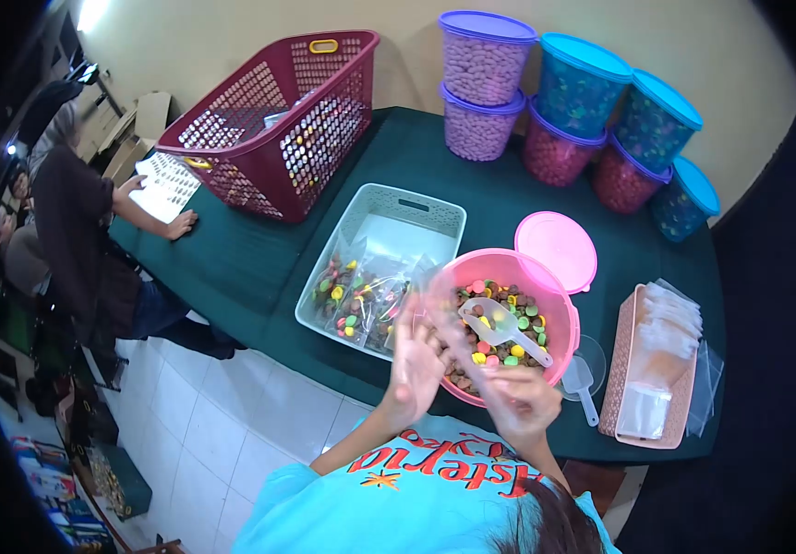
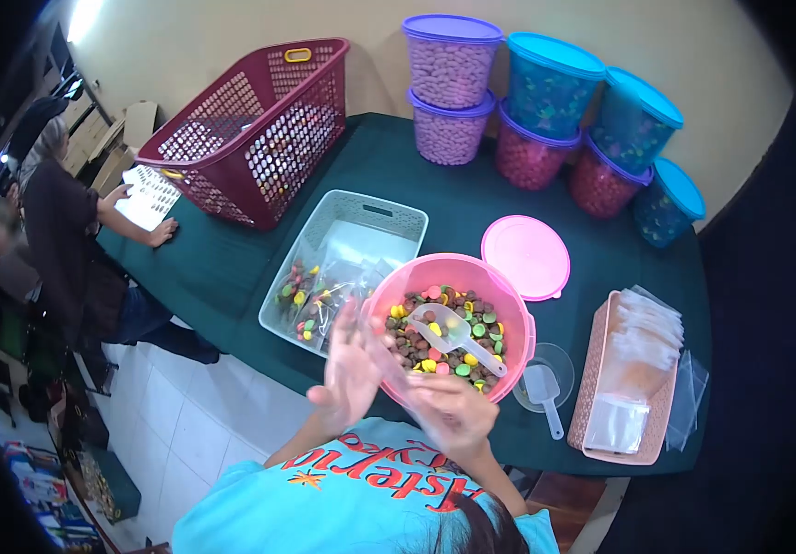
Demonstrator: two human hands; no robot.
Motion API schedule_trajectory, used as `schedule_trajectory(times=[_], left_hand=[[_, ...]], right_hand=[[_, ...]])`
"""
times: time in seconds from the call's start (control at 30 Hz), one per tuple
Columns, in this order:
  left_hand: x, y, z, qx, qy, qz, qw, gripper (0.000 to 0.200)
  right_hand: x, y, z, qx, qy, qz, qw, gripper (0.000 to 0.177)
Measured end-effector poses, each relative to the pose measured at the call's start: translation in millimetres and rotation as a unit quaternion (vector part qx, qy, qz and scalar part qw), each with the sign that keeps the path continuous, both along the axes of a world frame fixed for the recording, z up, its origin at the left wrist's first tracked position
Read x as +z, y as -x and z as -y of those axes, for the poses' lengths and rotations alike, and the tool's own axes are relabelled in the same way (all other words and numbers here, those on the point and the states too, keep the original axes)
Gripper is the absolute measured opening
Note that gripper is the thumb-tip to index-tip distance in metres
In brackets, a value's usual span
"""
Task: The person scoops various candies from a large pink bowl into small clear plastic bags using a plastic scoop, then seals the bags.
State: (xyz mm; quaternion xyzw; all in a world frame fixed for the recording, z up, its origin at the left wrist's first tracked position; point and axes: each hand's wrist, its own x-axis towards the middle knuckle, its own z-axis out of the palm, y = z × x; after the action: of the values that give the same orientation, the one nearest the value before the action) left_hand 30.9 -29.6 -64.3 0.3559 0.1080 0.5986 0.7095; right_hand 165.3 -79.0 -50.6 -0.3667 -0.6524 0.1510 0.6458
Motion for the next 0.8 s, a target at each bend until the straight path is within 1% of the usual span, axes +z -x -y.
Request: schedule_trajectory(times=[0.03, 0.07, 0.1, 0.13, 0.17, 0.2, 0.23, 0.27, 0.3, 0.33, 0.4, 0.43, 0.47, 0.53, 0.57, 0.6, 0.67, 0.7, 0.73, 0.8], left_hand=[[1.3, 5.0, -5.7, 0.020, -0.009, 0.005, 1.000, 0.114], [2.7, 14.0, -11.5, 0.038, -0.017, 0.009, 0.999, 0.115], [5.0, 23.9, -15.7, 0.046, 0.006, -0.001, 0.999, 0.113], [4.4, 34.7, -21.4, 0.025, 0.004, 0.034, 0.999, 0.097], [1.8, 45.2, -26.2, 0.015, 0.010, 0.004, 1.000, 0.086], [-1.0, 54.7, -29.6, 0.003, 0.015, -0.026, 1.000, 0.076], [-3.2, 62.9, -31.4, 0.004, 0.018, -0.026, 0.999, 0.076], [-5.2, 70.1, -32.5, -0.019, -0.022, -0.082, 0.996, 0.067], [-5.2, 75.8, -33.1, -0.042, -0.062, -0.137, 0.988, 0.058], [-2.4, 81.1, -32.2, -0.045, -0.060, -0.137, 0.988, 0.058], [10.4, 87.1, -28.4, -0.038, 0.017, -0.293, 0.955, 0.052], [15.2, 86.7, -28.7, -0.013, 0.008, -0.310, 0.951, 0.056], [14.2, 87.8, -31.3, -0.021, 0.008, -0.311, 0.950, 0.056], [11.3, 90.6, -36.7, -0.083, -0.048, -0.270, 0.958, 0.057], [12.3, 88.6, -36.2, -0.116, -0.024, -0.278, 0.953, 0.059], [10.1, 84.9, -36.2, -0.126, -0.025, -0.279, 0.952, 0.059], [5.3, 75.8, -36.4, -0.173, -0.033, -0.299, 0.938, 0.058], [5.5, 72.6, -36.0, -0.182, -0.025, -0.294, 0.938, 0.051], [3.9, 75.0, -37.3, -0.191, -0.027, -0.295, 0.936, 0.051], [1.4, 79.7, -42.9, -0.247, -0.007, -0.240, 0.939, 0.039]], right_hand=[[-6.4, -3.9, 0.7, 0.020, 0.023, -0.070, 0.997, 0.014], [-6.5, -7.8, 3.1, 0.024, 0.023, -0.071, 0.997, 0.014], [-5.4, -11.8, 6.6, 0.062, 0.098, -0.180, 0.977, 0.015], [-5.6, -17.0, 9.8, 0.097, 0.172, -0.285, 0.938, 0.015], [-13.1, -25.4, 10.2, 0.090, 0.174, -0.236, 0.952, 0.017], [-9.3, -26.2, 12.2, 0.091, 0.176, -0.236, 0.951, 0.017], [-1.4, -26.3, 14.9, 0.131, 0.210, -0.248, 0.937, 0.018], [3.2, -26.5, 17.4, 0.171, 0.242, -0.259, 0.919, 0.019], [2.7, -27.6, 20.5, 0.184, 0.269, -0.266, 0.907, 0.022], [3.0, -28.5, 22.8, 0.181, 0.271, -0.268, 0.907, 0.022], [3.0, -31.5, 28.1, 0.183, 0.296, -0.296, 0.890, 0.028], [0.2, -36.0, 31.7, 0.183, 0.278, -0.299, 0.894, 0.030], [-3.8, -40.7, 34.4, 0.175, 0.277, -0.303, 0.895, 0.030], [-10.8, -46.3, 41.1, 0.165, 0.265, -0.298, 0.902, 0.027], [-8.7, -45.8, 42.7, 0.156, 0.282, -0.302, 0.897, 0.025], [-8.2, -43.4, 44.4, 0.147, 0.281, -0.306, 0.898, 0.025], [-7.2, -35.0, 45.4, 0.165, 0.300, -0.347, 0.873, 0.024], [-5.8, -30.6, 45.5, 0.154, 0.312, -0.345, 0.872, 0.022], [-4.1, -25.5, 45.5, 0.147, 0.309, -0.349, 0.872, 0.022], [-1.1, -18.2, 45.0, 0.091, 0.335, -0.363, 0.865, 0.022]])
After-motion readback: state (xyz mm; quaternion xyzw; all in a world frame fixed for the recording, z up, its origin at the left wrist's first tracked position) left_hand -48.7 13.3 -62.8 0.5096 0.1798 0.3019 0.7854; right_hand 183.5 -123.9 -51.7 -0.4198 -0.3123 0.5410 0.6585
